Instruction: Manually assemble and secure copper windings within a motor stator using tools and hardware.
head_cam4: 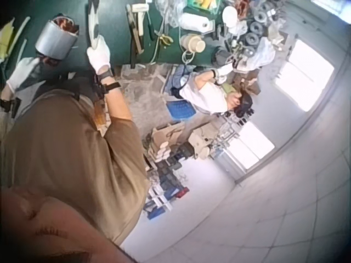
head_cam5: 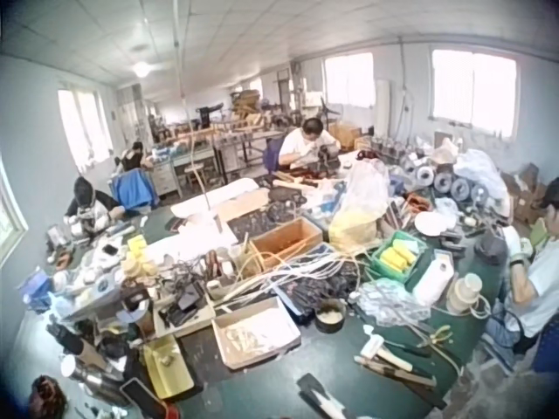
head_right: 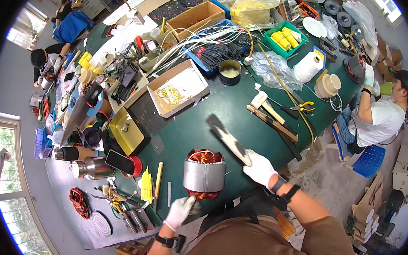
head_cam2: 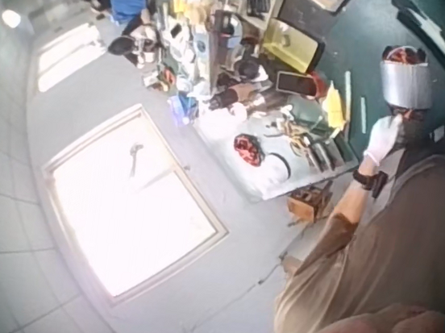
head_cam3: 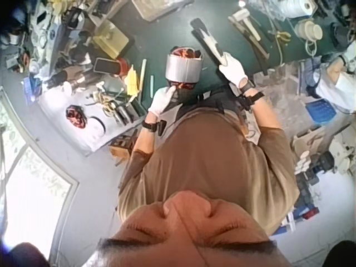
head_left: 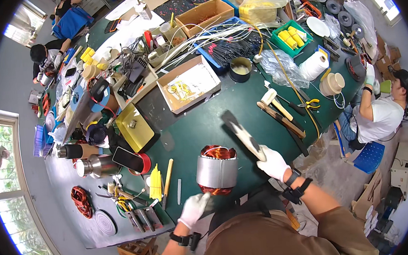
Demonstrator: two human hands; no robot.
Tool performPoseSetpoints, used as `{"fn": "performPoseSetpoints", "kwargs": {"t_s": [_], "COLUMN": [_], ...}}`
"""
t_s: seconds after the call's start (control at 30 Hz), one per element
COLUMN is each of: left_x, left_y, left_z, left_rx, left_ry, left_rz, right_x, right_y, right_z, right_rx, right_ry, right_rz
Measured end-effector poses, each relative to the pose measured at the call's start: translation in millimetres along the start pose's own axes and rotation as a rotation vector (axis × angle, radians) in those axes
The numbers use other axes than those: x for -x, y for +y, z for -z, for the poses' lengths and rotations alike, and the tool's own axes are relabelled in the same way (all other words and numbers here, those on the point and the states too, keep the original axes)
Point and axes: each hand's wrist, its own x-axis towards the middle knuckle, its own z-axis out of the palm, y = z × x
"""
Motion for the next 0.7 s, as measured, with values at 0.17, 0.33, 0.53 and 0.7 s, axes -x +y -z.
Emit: {"fn": "performPoseSetpoints", "kwargs": {"t_s": [0.17, 0.33, 0.53, 0.7], "left_x": [-21, -84, -66, -28], "left_y": [104, 149, 122, 62], "left_z": [4, 5, 12, 31], "left_rx": [-0.972, -1.000, -0.840, -0.661], "left_ry": [0.553, 0.072, 0.307, 0.529], "left_rz": [-0.794, -0.643, -0.585, -0.393], "right_x": [17, 22, 71, 49], "right_y": [70, 33, -4, -37], "right_z": [-31, -32, -95, -119], "right_rx": [0.212, 0.610, -0.358, -0.714], "right_ry": [0.165, 0.343, -0.254, -0.154], "right_rz": [-0.304, 0.003, -0.142, -0.102]}}
